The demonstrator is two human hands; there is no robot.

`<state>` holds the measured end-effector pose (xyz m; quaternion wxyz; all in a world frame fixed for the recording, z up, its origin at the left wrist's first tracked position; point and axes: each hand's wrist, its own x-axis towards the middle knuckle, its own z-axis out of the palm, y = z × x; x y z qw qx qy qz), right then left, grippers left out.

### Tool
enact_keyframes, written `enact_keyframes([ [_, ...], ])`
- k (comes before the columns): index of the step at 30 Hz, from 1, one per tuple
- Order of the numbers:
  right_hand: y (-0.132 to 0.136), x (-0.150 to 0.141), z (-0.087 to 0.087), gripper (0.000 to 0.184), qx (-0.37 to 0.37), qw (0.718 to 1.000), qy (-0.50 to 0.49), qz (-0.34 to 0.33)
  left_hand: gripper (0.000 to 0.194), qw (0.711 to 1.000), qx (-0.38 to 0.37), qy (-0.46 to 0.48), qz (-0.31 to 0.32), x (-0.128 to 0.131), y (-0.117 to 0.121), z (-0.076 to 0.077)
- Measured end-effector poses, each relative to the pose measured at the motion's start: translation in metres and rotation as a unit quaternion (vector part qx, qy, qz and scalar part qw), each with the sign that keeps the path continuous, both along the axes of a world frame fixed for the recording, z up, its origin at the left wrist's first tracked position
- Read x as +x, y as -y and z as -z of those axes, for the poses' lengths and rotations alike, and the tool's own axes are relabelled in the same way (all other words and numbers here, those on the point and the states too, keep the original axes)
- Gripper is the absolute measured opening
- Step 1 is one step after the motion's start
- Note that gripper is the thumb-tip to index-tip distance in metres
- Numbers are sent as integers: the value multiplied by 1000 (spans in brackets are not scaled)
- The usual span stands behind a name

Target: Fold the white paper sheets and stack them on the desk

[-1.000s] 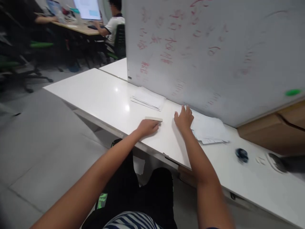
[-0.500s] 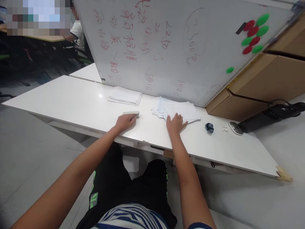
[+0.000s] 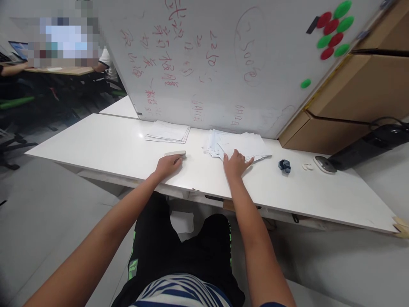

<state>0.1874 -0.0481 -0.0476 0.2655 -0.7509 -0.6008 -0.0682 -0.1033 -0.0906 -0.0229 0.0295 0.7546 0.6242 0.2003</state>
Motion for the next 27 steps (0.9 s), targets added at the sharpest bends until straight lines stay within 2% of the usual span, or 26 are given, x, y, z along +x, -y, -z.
enact_keyframes([
  [8, 3, -2, -4, 49, 20, 1000, -7, 7, 31, 1000, 1, -7, 1, -1, -1, 2],
  [14, -3, 4, 2, 37, 65, 998, -9, 12, 32, 1000, -7, -10, -2, -1, -2, 2],
  [16, -8, 9, 1, 39, 94, 995, -25, 18, 31, 1000, -4, -6, 3, -2, -1, 2],
  [19, -2, 9, -11, 39, 193, 980, -46, -5, 31, 998, 19, 47, 24, 0, 7, -1],
  [21, 22, -3, -21, 36, 261, 962, -36, -68, 35, 986, 25, 162, 42, 9, 19, -7],
  [22, 40, -14, -26, 32, 273, 954, -19, -120, 40, 968, 20, 243, 58, 16, 28, -12],
  [25, 107, -56, -28, 24, 269, 920, 44, -282, 62, 873, -14, 467, 139, 46, 60, -28],
  [26, 128, -69, -25, 23, 258, 909, 53, -324, 64, 854, -25, 497, 154, 56, 72, -34],
  [27, 146, -80, -21, 25, 242, 901, 55, -356, 62, 850, -32, 504, 151, 64, 83, -39],
])
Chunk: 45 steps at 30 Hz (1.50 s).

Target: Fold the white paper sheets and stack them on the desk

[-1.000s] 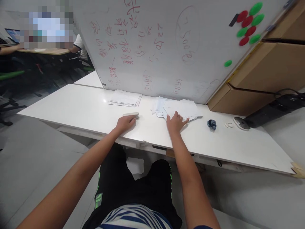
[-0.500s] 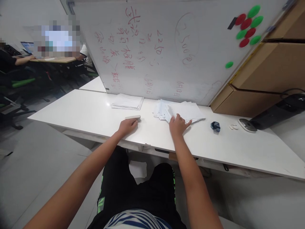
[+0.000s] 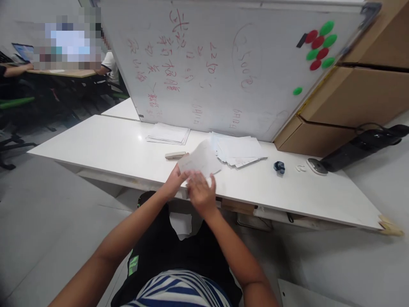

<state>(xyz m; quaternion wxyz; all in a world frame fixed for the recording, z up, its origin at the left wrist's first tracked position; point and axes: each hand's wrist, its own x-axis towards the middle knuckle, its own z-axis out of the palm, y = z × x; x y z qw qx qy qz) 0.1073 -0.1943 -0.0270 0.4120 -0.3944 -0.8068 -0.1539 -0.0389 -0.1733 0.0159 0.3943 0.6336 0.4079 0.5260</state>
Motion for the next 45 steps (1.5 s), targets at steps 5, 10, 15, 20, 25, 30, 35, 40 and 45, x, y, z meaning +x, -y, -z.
enact_keyframes([
  [5, 27, -3, 20, 43, -40, 998, -50, 3, 35, 997, 30, -66, -23, 4, 28, -17],
  [10, -13, 46, 6, 95, -155, 924, -347, 40, 33, 990, 75, -119, 12, -23, 20, -31],
  [15, -29, 75, -10, 48, -365, 828, -417, -83, 34, 992, 51, -112, -15, -30, -3, -16],
  [20, -15, 71, -9, 39, -376, 852, -364, 10, 39, 986, -3, -149, -70, -29, -11, 9],
  [25, -5, 73, -11, 38, -364, 866, -341, 30, 39, 990, -59, -87, -94, -32, -7, 3],
  [30, 10, 82, -2, 37, -468, 815, -340, -17, 52, 975, -221, 19, -28, -38, -16, 1],
  [35, 47, 85, 13, 37, -568, 703, -418, -90, 56, 978, -196, -42, -47, -32, -18, 10],
  [40, 72, 70, 33, 36, -589, 625, -500, -112, 53, 948, 80, -288, -112, 0, 14, 8],
  [45, 73, 60, 50, 37, -547, 632, -545, -63, 51, 866, 110, -470, 133, 28, 49, 11],
])
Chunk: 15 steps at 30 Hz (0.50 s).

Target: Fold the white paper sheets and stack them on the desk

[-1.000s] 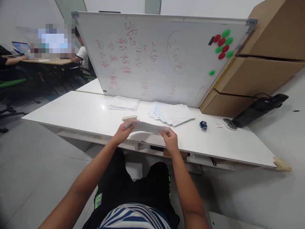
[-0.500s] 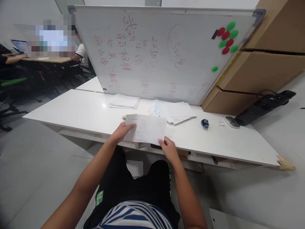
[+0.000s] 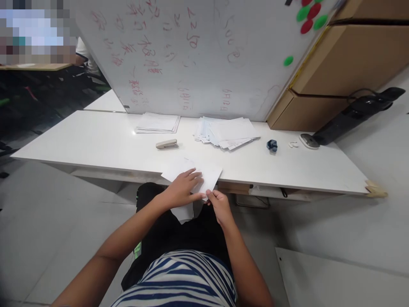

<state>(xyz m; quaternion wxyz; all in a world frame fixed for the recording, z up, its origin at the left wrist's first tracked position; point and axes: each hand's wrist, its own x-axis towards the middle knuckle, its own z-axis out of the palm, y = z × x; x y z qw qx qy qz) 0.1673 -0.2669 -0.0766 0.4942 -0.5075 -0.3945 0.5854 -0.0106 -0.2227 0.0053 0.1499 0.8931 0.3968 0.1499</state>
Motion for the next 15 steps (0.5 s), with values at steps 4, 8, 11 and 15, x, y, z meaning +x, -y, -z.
enact_keyframes([
  [4, -1, -4, 2, 38, 0, 1000, 7, 26, 52, 998, -12, -61, 12, 6, 3, 9],
  [8, -2, -5, -1, 41, 1, 999, 25, 41, 61, 997, -20, -72, 28, 3, -4, 10],
  [11, -3, -6, -2, 43, 2, 998, 42, 51, 62, 996, -36, -74, 41, 0, -8, 8],
  [15, -2, -7, -3, 43, 9, 998, 38, 54, 56, 996, -55, -61, 42, -3, -12, 7],
])
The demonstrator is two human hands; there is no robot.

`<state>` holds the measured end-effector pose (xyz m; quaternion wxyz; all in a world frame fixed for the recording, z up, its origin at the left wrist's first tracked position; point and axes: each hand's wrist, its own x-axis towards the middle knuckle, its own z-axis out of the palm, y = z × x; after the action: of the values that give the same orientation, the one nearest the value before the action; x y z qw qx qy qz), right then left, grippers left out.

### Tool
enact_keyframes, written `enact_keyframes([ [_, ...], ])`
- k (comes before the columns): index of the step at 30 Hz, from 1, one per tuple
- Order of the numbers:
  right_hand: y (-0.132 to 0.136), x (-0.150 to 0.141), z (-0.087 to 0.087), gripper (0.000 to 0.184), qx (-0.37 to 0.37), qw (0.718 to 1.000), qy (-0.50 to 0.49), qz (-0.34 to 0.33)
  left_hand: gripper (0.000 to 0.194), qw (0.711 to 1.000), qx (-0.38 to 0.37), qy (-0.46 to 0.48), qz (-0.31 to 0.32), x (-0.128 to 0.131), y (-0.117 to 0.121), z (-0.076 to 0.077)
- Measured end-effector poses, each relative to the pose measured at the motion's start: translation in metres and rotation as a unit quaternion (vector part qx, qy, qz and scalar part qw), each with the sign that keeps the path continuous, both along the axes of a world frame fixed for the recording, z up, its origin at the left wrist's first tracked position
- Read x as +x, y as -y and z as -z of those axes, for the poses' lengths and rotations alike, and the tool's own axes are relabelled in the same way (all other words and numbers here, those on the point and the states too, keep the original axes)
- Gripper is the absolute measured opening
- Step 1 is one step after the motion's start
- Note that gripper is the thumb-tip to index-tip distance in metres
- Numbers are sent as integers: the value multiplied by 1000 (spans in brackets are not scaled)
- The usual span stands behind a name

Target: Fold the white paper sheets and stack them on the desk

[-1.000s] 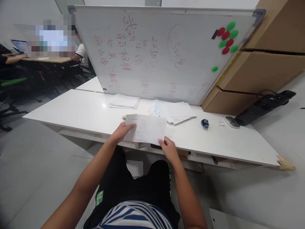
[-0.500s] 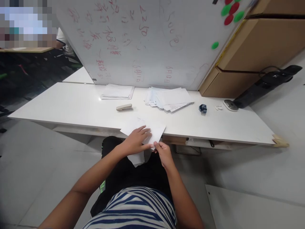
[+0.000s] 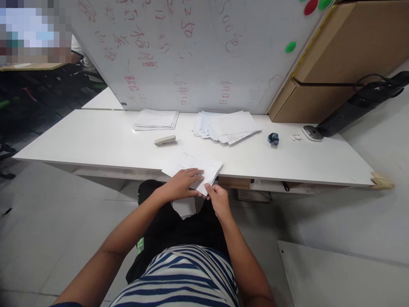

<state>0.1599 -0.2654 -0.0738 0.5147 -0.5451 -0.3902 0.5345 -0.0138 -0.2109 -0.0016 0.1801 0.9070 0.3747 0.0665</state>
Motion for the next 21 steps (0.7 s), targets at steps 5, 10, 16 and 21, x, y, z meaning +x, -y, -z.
enact_keyframes([
  [5, 2, 1, 2, 44, -3, 1000, 25, 7, 51, 999, -25, 26, 6, -4, -7, -3],
  [10, 2, 2, 7, 44, -9, 1000, 23, 16, 38, 999, -23, 48, 8, -6, -11, -4],
  [16, 2, 1, 9, 44, 0, 1000, 5, 24, 28, 997, -14, 80, 8, -5, -13, 0],
  [21, 3, 2, 14, 43, 5, 1000, 2, 24, 29, 994, -25, 103, -15, -6, -13, -2],
])
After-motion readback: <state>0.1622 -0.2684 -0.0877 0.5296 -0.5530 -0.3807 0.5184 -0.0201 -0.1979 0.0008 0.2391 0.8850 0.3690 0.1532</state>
